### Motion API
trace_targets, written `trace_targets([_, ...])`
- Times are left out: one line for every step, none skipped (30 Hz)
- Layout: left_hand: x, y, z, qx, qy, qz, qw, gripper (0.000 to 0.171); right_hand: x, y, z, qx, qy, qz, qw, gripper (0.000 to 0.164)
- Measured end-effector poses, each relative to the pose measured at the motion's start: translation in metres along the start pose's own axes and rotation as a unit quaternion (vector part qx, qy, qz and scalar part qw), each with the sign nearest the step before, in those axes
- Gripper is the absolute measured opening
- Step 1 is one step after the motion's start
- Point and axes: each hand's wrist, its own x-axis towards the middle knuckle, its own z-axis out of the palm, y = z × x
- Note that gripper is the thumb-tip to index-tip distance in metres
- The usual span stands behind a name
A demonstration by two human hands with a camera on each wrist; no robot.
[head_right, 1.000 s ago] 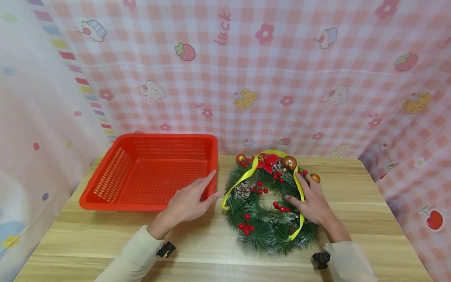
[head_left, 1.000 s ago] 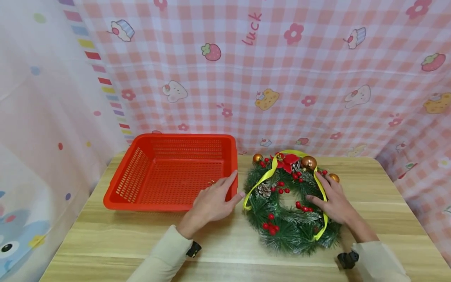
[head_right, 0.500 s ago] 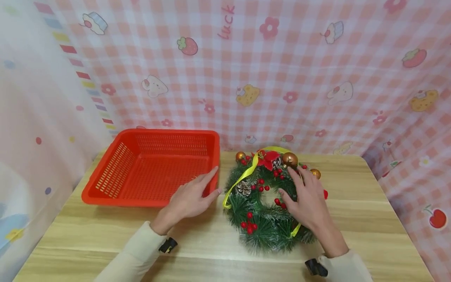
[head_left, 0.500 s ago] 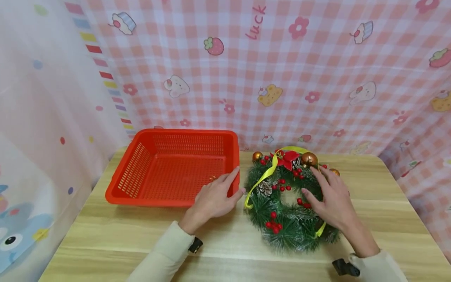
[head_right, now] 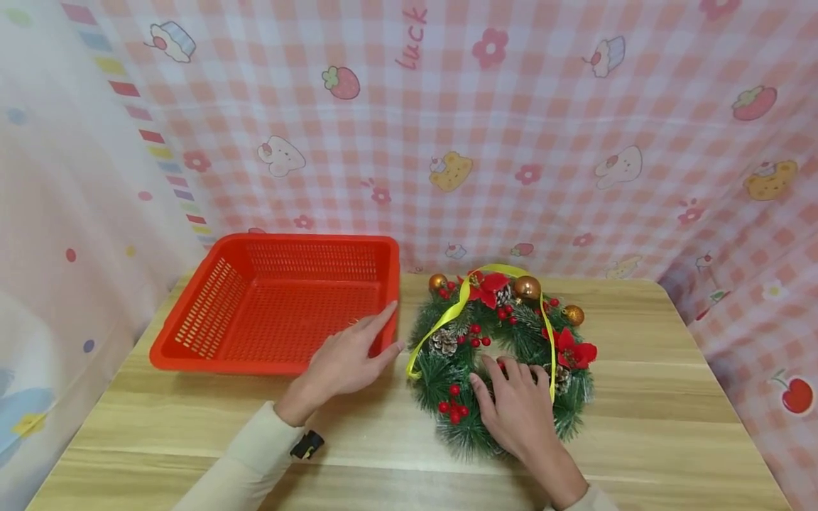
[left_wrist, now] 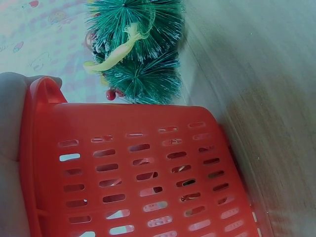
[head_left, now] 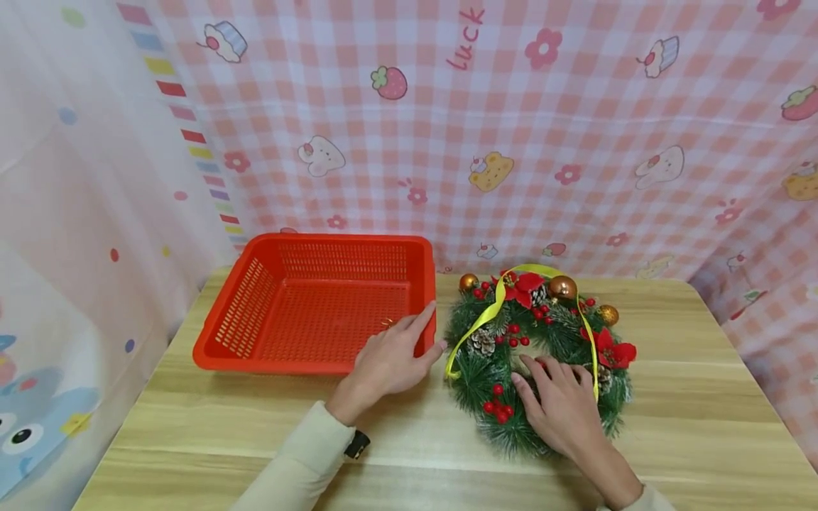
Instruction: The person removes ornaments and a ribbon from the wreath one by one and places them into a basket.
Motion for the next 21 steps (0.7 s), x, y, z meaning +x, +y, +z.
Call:
trace_targets([0.000, 0.000, 0.000, 0.001, 0.001, 0.000, 1.0000, 0.072, 0.000, 0.001, 0.002, 0.001, 0.008, -0.004, 1.000, 0.043])
trace_targets([0.000, 0.000, 0.000, 0.001, 0.002, 0.001, 1.0000, 0.072, -0.001, 0.001, 0.003, 0.001, 0.015, -0.009, 1.000, 0.042])
trace_targets([0.000, 0.000, 0.000, 0.002, 0.003, 0.001, 1.0000, 0.071, -0.001, 0.002, 0.004, 0.001, 0.020, -0.014, 1.000, 0.042])
trace_targets([0.000, 0.000, 0.000, 0.001, 0.004, 0.001, 1.0000, 0.071, -0.001, 0.003, 0.005, 0.001, 0.023, -0.019, 1.000, 0.041])
trace_targets([0.000, 0.000, 0.000, 0.002, 0.005, 0.001, 1.0000, 0.071, -0.001, 0.003, 0.005, -0.001, 0.025, -0.025, 0.999, 0.041])
trace_targets([0.000, 0.000, 0.000, 0.003, 0.005, 0.000, 1.0000, 0.071, 0.000, 0.004, 0.005, -0.004, 0.025, -0.032, 0.999, 0.041])
trace_targets([0.000, 0.000, 0.000, 0.003, 0.006, 0.000, 1.0000, 0.071, -0.001, 0.005, 0.006, -0.006, 0.023, -0.038, 0.999, 0.040])
trace_targets([-0.001, 0.000, 0.000, 0.003, 0.006, 0.000, 1.0000, 0.072, -0.001, 0.007, 0.006, -0.008, 0.020, -0.044, 0.999, 0.039])
trace_targets([-0.001, 0.000, 0.001, 0.003, 0.006, 0.001, 1.0000, 0.072, -0.001, 0.008, 0.006, -0.010, 0.018, -0.052, 0.998, 0.038])
trace_targets([-0.001, 0.000, 0.001, 0.003, 0.007, 0.002, 1.0000, 0.072, -0.001, 0.010, 0.006, -0.011, 0.015, -0.059, 0.998, 0.037])
trace_targets([-0.001, 0.000, 0.001, 0.004, 0.007, 0.003, 1.0000, 0.072, -0.001, 0.011, 0.006, -0.013, 0.012, -0.067, 0.998, 0.036])
trace_targets([-0.001, -0.001, 0.001, 0.004, 0.007, 0.004, 1.0000, 0.072, -0.001, 0.013, 0.006, -0.013, 0.010, -0.075, 0.997, 0.035])
trace_targets([-0.001, -0.001, 0.001, 0.004, 0.009, 0.006, 0.9999, 0.072, -0.001, 0.015, 0.006, -0.013, 0.007, -0.082, 0.997, 0.035])
trace_targets([0.000, -0.001, 0.001, 0.005, 0.009, 0.006, 0.9999, 0.071, -0.001, 0.017, 0.005, -0.011, 0.005, -0.090, 0.996, 0.035])
trace_targets([0.000, -0.001, 0.000, 0.005, 0.009, 0.006, 0.9999, 0.071, 0.000, 0.018, 0.005, -0.009, 0.004, -0.097, 0.995, 0.035])
trace_targets([0.000, -0.001, 0.000, 0.006, 0.010, 0.006, 0.9999, 0.071, 0.000, 0.020, 0.004, -0.008, 0.002, -0.103, 0.995, 0.035])
trace_targets([0.000, -0.001, 0.000, 0.006, 0.010, 0.006, 0.9999, 0.071, 0.000, 0.021, 0.004, -0.005, 0.002, -0.109, 0.994, 0.035])
trace_targets([0.000, -0.001, 0.001, 0.006, 0.010, 0.006, 0.9999, 0.071, 0.000, 0.023, 0.004, -0.002, 0.002, -0.114, 0.993, 0.035])
trace_targets([0.000, -0.001, 0.001, 0.005, 0.011, 0.006, 0.9999, 0.071, 0.000, 0.024, 0.004, -0.001, 0.002, -0.120, 0.993, 0.035])
trace_targets([0.000, -0.001, 0.001, 0.005, 0.010, 0.006, 0.9999, 0.071, 0.000, 0.026, 0.004, 0.001, 0.004, -0.125, 0.992, 0.035])
trace_targets([0.000, -0.001, 0.001, 0.005, 0.010, 0.006, 0.9999, 0.071, 0.000, 0.028, 0.005, 0.002, 0.006, -0.132, 0.991, 0.035])
